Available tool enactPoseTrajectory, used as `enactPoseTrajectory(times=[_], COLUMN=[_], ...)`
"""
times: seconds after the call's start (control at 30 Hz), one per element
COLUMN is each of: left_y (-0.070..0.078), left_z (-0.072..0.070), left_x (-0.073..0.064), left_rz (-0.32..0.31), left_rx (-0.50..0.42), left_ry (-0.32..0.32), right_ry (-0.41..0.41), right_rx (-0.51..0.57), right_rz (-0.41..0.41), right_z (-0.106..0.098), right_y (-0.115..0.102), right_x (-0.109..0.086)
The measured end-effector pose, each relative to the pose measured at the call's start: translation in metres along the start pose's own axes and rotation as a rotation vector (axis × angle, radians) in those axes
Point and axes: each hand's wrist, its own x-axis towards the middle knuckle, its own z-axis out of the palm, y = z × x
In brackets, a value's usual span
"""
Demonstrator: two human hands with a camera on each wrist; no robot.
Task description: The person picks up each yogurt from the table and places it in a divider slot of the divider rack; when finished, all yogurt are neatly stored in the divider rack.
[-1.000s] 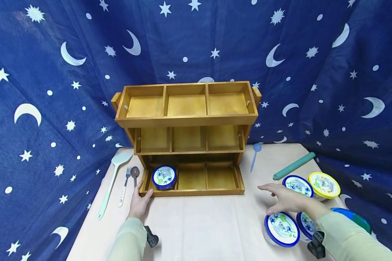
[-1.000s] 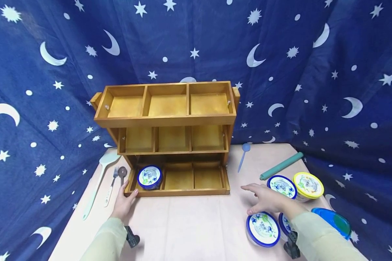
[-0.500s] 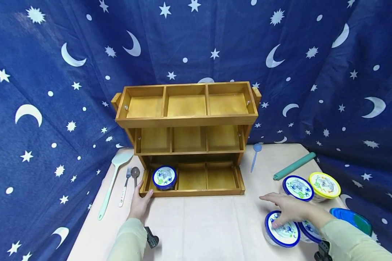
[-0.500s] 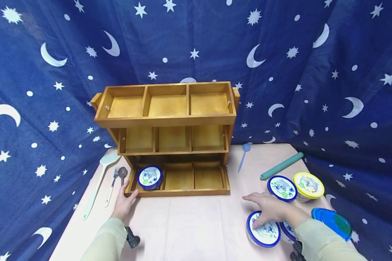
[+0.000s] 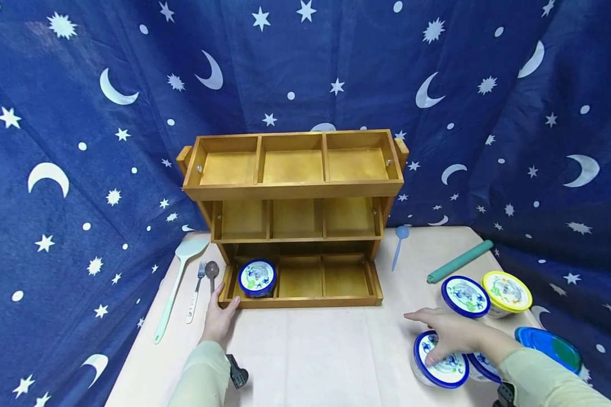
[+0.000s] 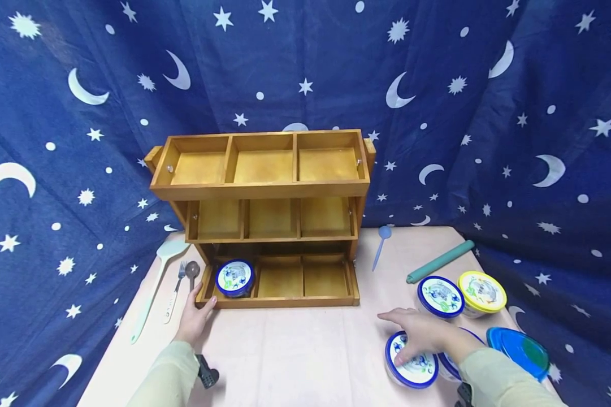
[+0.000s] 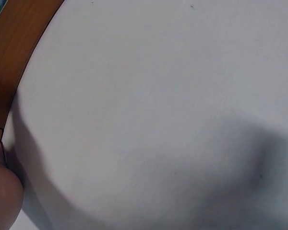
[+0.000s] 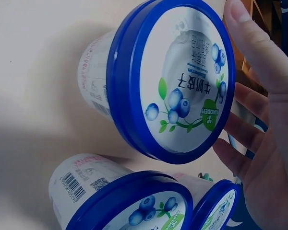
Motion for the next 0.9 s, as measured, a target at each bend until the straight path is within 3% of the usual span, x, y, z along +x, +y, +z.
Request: enactPoseTrajectory(times=[0.17,0.43,0.9], left_y=[-0.001,0.002,0.002], left_z=[0.000,0.001,0.000], left_x=[0.001,0.000,0.000], left_rz=[-0.002,-0.006,-0.003], left_rx=[-0.001,-0.016,-0.009], left_ry=[-0.001,0.008,0.005], right_ry=[-0.029,-0.121,-0.150], right_rx=[-0.058,0.019,0.023], right_rz=[0.012,0.138,0.196], right_z=[0.003,0.008,0.018], right_y=[0.000,0.001,0.000], right_x=[-0.004,-0.006,-0.003])
